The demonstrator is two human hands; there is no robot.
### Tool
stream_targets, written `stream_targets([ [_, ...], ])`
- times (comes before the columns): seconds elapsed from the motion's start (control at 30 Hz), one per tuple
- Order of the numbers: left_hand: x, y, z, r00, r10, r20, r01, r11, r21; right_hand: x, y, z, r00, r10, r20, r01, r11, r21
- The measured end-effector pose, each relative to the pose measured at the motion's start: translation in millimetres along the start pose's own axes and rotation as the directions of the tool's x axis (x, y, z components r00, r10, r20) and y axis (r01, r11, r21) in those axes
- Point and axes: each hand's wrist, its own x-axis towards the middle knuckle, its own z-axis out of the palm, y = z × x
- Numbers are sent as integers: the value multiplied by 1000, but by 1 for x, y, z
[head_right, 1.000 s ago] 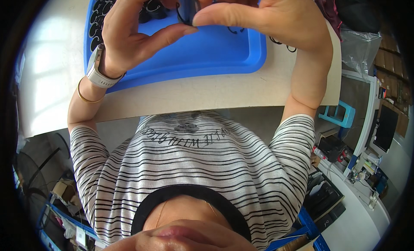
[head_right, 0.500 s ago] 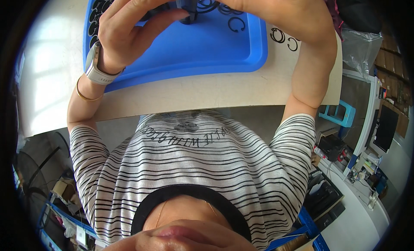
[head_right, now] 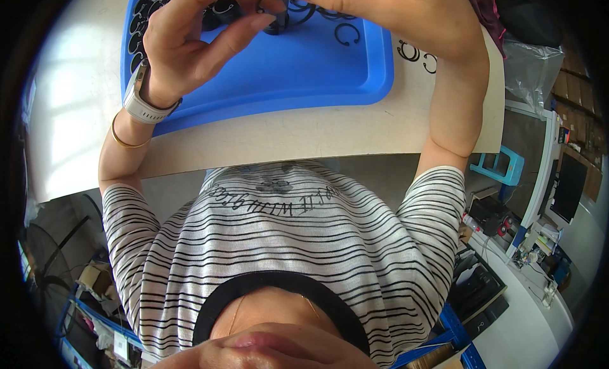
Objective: Inspecting and sorting small black plastic clips on a workbench.
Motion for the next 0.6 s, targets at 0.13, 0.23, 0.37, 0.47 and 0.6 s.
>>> stream_targets([
  [0.13, -5, -9, -1, 999, 52, 1, -52, 998, 28, 0, 6, 0, 998, -53, -29, 54, 998, 39],
  [0.23, 3, -2, -5, 996, 85, 15, -86, 987, 133, 1, 4, -4, 999, -35, 23, 36, 999, -39],
  [0.37, 0, -3, -10, 998, 64, -2, -63, 982, 179, 3, -2, 5, 999, 25, 20, -27, 996, 81],
  [0.47, 1, -6, -9, 997, 77, 9, -78, 982, 171, 0, 8, 9, 998, 58, -9, -56, 983, 172],
  [0.6, 1, -2, -10, 996, 83, -9, -82, 990, 118, 2, 4, 3, 999, -15, -46, 14, 1000, -12],
])
